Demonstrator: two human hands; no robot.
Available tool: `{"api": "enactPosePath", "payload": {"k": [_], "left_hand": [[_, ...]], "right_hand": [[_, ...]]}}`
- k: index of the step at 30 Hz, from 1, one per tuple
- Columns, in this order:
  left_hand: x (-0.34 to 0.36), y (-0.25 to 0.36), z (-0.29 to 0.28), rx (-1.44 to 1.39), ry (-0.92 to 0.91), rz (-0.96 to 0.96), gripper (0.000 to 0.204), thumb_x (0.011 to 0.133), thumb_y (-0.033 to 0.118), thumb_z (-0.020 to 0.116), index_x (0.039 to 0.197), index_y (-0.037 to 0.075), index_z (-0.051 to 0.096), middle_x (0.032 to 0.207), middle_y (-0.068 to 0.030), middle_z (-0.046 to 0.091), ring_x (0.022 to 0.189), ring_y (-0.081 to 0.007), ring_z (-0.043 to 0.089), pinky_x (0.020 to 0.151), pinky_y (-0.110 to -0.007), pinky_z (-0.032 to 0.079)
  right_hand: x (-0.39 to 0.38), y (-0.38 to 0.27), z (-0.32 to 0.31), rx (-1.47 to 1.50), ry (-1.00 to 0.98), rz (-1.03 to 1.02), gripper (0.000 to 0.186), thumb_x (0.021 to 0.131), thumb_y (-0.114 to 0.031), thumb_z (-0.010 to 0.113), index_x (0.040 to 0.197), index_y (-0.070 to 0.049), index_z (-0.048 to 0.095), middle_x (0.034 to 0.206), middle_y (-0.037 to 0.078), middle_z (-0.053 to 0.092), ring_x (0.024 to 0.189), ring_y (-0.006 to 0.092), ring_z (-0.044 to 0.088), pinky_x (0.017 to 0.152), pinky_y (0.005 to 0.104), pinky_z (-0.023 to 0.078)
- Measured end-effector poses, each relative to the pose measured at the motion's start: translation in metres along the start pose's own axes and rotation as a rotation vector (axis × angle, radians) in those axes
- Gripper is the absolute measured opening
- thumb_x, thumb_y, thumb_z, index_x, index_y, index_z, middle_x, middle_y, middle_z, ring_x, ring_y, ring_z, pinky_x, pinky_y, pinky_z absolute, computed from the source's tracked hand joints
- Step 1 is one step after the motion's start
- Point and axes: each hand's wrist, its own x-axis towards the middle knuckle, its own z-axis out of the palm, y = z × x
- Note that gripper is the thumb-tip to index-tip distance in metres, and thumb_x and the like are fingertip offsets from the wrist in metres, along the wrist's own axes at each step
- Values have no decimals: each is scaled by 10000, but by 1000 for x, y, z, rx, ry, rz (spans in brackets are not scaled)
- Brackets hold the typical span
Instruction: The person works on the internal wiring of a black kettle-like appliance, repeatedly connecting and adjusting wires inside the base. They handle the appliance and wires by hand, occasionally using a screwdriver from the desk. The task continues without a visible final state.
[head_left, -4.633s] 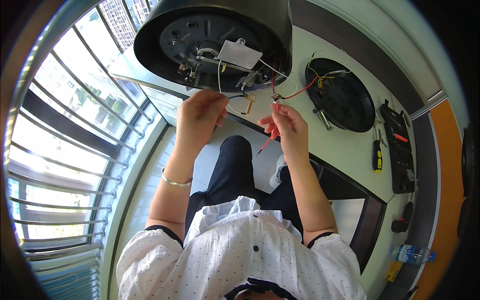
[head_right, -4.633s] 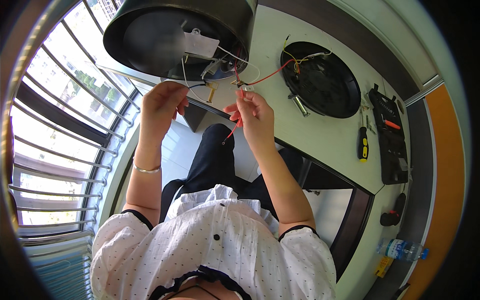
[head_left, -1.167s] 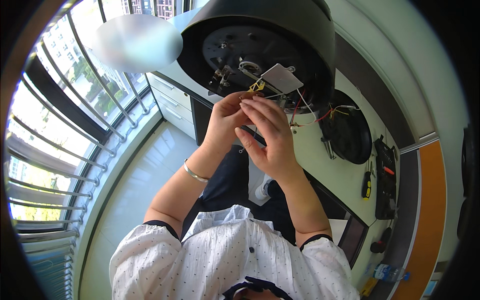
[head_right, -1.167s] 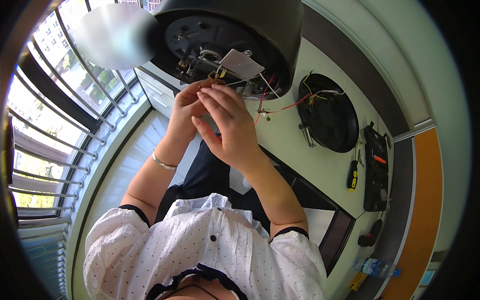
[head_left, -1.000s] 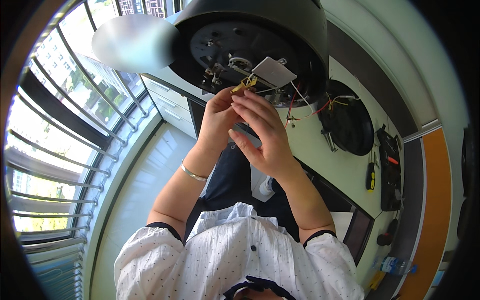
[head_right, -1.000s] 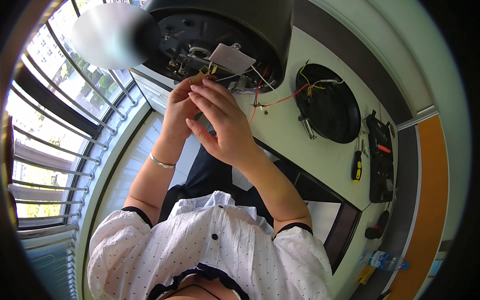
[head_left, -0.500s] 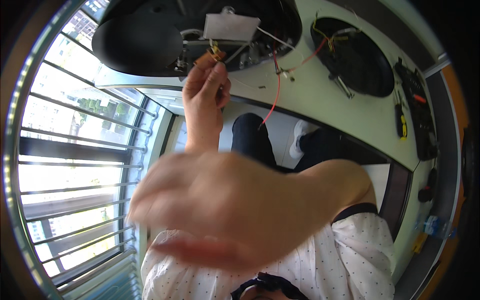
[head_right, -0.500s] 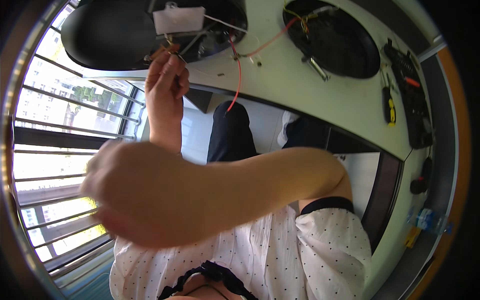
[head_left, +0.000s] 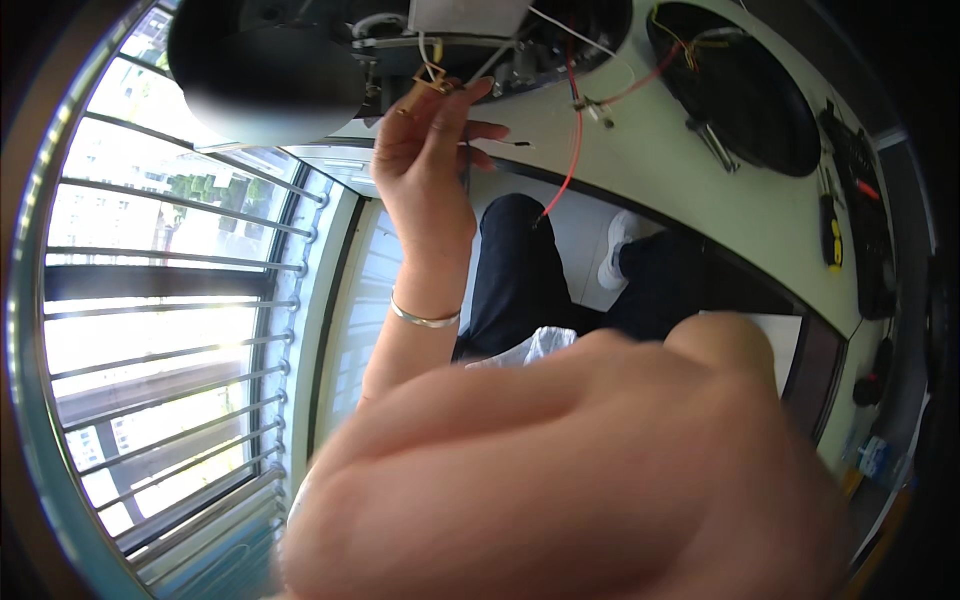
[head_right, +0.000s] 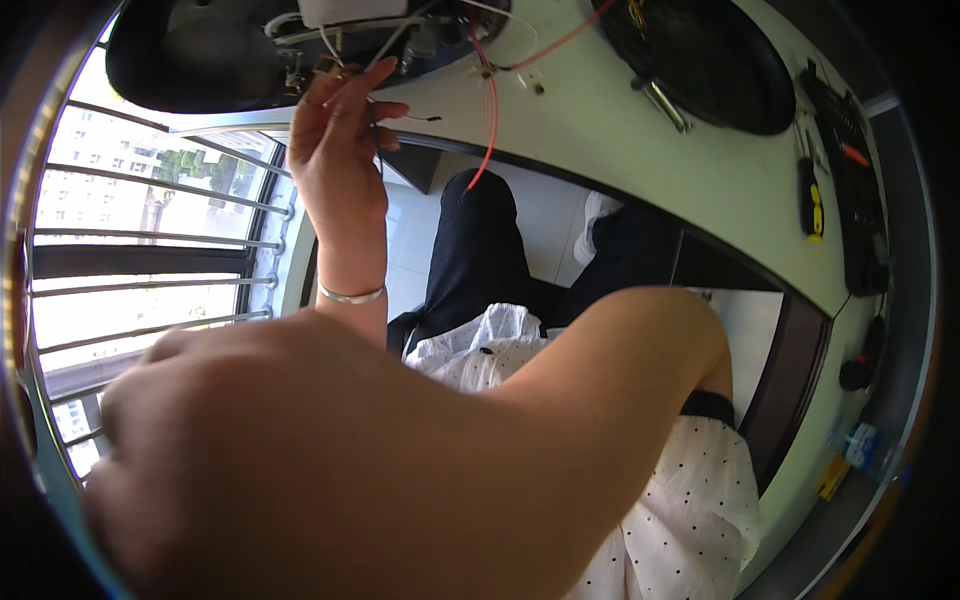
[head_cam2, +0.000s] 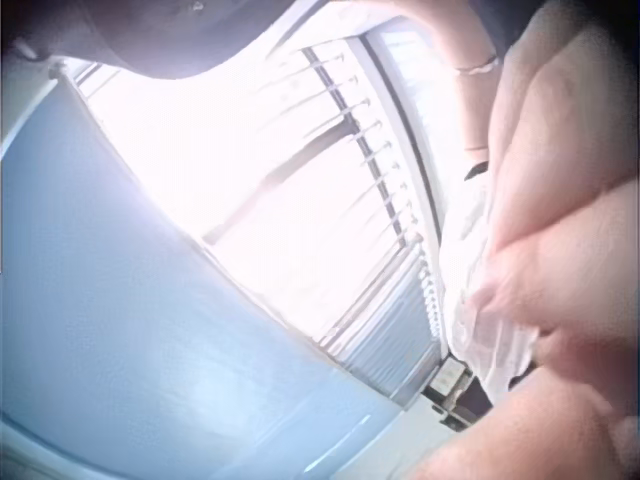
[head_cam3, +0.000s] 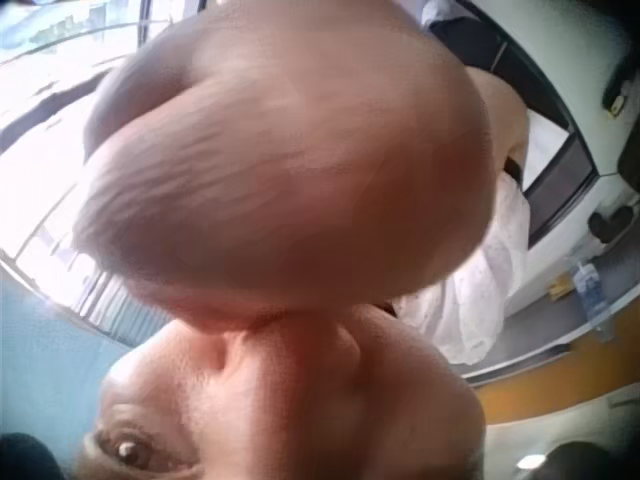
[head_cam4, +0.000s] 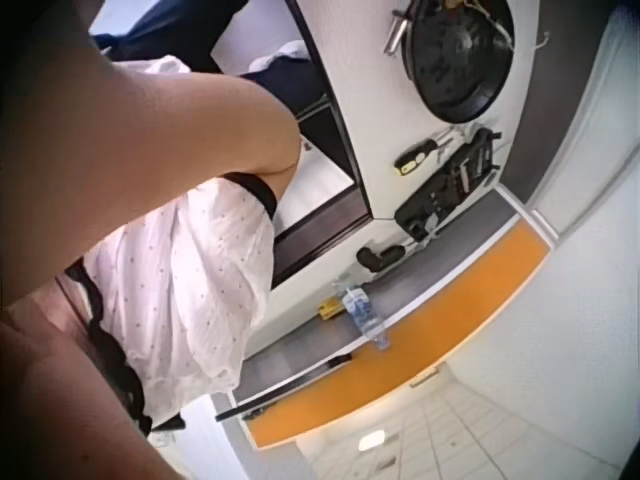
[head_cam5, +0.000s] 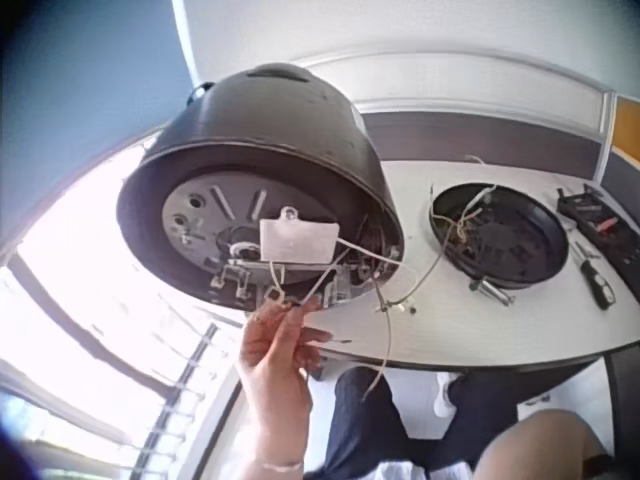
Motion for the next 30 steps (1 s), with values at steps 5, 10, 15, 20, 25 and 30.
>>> {"api": "enactPosePath", "payload": {"k": [5,10,15,20,25,30], "left_hand": [[-2,10,3,20,45,-6,152,876,20,570,1024,-9,584,1055,-135,651,681,-175,668,455,-205,454],[-2,13,9,64,82,-46,202,862,53,605,1060,8,600,1090,-106,637,708,-143,658,459,-185,417],[-2,11,8,39,132,-45,219,842,72,637,1057,30,636,1078,-54,634,753,-110,644,464,-172,385],[2,3,1,6,133,-13,238,826,57,656,1060,25,631,1055,-42,641,780,-98,635,461,-169,379],[5,4,0,10,137,-42,150,793,12,667,939,-23,662,1183,-72,531,766,-88,623,616,-204,463],[3,1,-1,103,130,35,143,779,12,676,922,0,678,1183,-79,531,801,-77,581,756,-236,462]], "right_hand": [[-15,21,-5,-222,178,153,150,751,42,604,891,21,654,864,118,662,666,156,603,614,248,486],[-51,63,6,-183,268,412,138,811,15,605,941,22,651,846,113,674,651,114,602,593,220,476],[-62,82,7,-203,278,569,115,834,-33,617,926,31,643,812,121,651,660,153,619,562,240,489],[-60,90,4,-252,322,531,139,873,-53,594,966,37,645,864,105,681,675,86,623,583,180,463],[-59,95,6,-285,330,518,129,872,-45,594,961,33,646,861,107,679,701,97,631,592,188,474],[-60,100,8,-334,331,499,124,874,-43,591,959,27,648,864,98,679,712,104,635,600,199,487]]}}
